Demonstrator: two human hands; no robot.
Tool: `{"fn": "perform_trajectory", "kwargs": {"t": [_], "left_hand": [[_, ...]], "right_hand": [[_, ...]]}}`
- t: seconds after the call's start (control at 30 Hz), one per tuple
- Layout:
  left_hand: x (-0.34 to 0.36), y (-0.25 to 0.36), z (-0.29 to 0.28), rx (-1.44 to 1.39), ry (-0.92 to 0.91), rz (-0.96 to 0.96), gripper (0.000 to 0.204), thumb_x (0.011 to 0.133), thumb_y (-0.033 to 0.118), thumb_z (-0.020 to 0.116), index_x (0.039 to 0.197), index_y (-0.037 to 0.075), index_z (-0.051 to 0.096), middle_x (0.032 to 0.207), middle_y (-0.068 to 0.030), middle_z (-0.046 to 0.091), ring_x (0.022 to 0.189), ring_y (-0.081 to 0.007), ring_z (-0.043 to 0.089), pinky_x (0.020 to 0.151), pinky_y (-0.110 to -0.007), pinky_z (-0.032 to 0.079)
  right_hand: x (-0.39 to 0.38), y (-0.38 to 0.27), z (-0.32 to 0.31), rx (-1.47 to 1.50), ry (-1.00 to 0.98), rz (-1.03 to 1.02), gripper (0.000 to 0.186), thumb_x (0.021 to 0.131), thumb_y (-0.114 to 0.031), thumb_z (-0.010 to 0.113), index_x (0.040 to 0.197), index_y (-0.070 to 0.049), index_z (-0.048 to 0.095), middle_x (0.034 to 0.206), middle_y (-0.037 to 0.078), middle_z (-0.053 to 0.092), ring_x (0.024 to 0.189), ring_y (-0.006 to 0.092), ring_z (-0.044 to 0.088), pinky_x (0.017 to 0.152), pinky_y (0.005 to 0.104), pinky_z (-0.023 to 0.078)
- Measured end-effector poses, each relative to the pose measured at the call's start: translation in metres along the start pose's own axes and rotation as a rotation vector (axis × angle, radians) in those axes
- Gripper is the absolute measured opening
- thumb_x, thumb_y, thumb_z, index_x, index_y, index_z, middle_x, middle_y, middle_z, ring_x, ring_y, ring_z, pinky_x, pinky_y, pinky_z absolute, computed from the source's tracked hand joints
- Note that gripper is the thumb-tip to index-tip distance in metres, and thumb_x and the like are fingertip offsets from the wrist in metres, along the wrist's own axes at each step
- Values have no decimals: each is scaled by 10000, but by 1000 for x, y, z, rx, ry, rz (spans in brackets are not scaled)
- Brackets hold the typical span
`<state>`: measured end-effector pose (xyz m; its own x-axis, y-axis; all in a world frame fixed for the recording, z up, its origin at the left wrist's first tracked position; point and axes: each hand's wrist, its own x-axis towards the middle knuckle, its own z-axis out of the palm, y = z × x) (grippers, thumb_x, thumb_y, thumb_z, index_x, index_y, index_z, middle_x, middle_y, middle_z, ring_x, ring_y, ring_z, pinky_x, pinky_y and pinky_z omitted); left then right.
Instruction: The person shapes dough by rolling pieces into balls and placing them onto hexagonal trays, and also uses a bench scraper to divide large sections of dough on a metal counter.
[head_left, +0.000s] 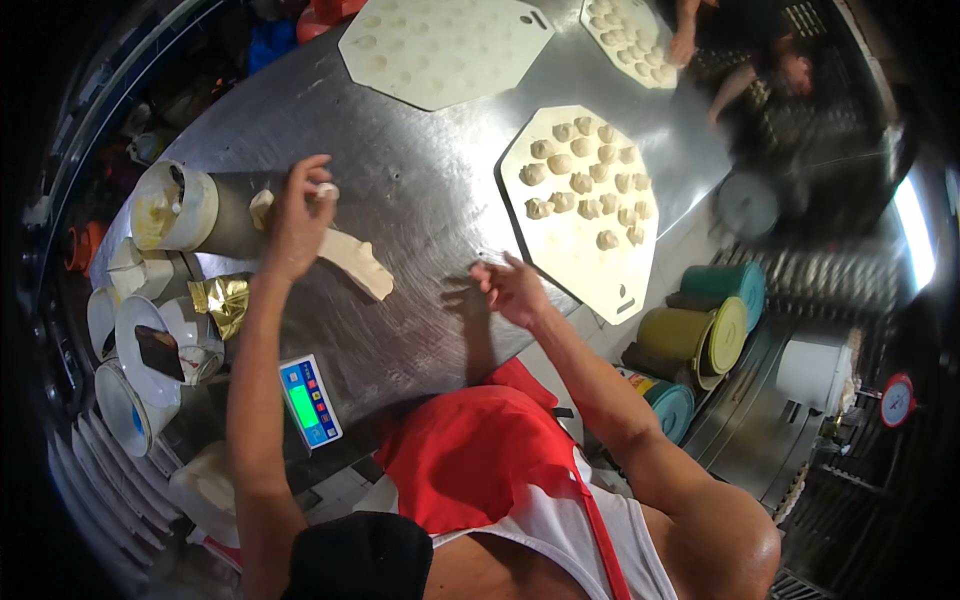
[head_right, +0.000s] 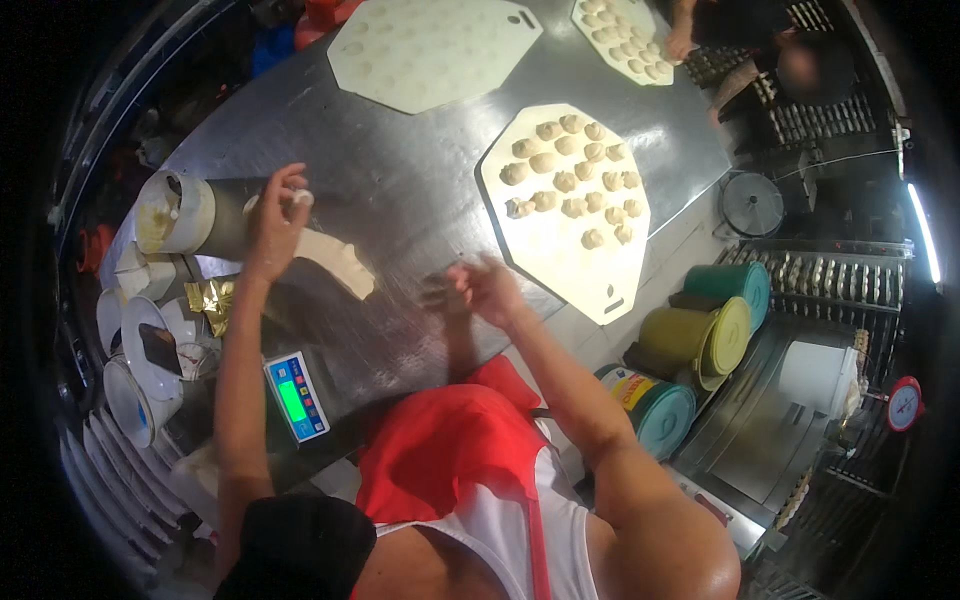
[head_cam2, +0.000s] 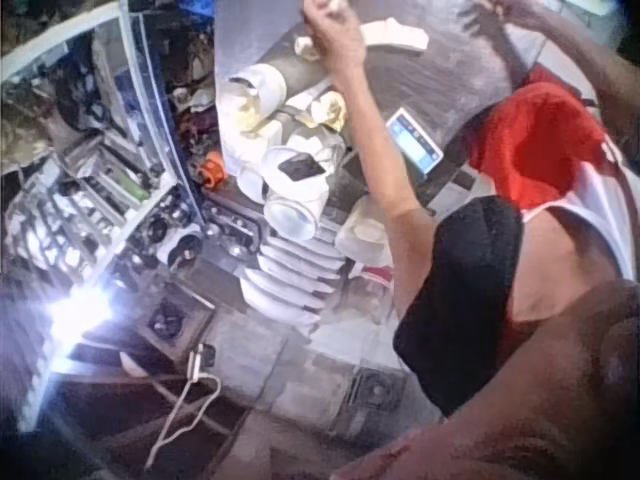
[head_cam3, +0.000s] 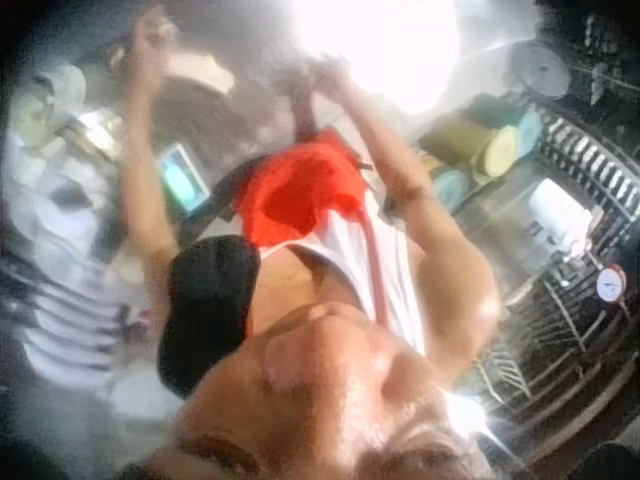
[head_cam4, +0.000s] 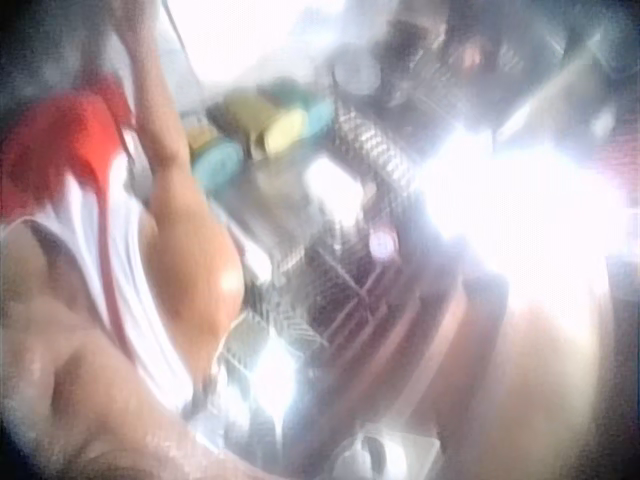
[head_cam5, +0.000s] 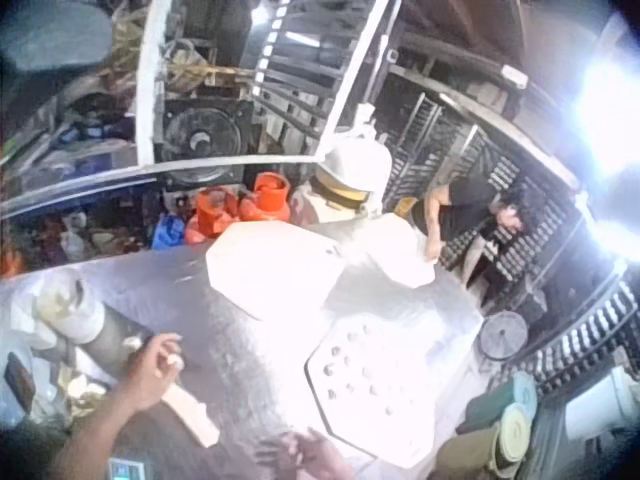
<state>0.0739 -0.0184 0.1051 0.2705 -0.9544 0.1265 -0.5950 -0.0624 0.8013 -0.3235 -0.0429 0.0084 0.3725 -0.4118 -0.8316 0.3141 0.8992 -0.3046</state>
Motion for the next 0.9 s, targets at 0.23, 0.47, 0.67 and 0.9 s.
{"fn": "perform_trajectory", "kwargs": {"t": [0.23,0.47,0.67,0.9], "left_hand": [[-28,-124,-56,243,-58,-597,652,969,340,737,1449,-47,526,1261,-224,687,1083,-309,742,906,-418,615],[-78,-66,13,-249,-244,-1037,813,947,500,760,1342,-184,566,1153,-254,728,882,-325,804,601,-418,655],[-72,-43,117,108,236,-927,882,905,362,789,1423,-199,346,1198,-362,697,1152,-481,711,1005,-503,578],[-82,-9,87,-334,290,-734,780,898,329,713,1494,-109,463,1408,-327,621,1333,-424,613,1106,-435,488]], "right_hand": [[74,-8,-89,683,-290,-243,426,1162,-208,424,1431,83,578,1320,245,726,1156,331,756,944,439,670],[70,-50,-87,249,28,-471,562,1187,-428,360,1520,0,508,1323,158,725,1035,261,755,828,360,605],[38,-45,-58,-476,-1,-309,328,1113,-264,544,1290,-15,662,1143,124,769,810,144,681,682,238,512],[39,9,-17,-1195,-91,-498,334,1045,-217,695,1274,25,686,1096,131,776,982,248,753,873,390,610]]}}
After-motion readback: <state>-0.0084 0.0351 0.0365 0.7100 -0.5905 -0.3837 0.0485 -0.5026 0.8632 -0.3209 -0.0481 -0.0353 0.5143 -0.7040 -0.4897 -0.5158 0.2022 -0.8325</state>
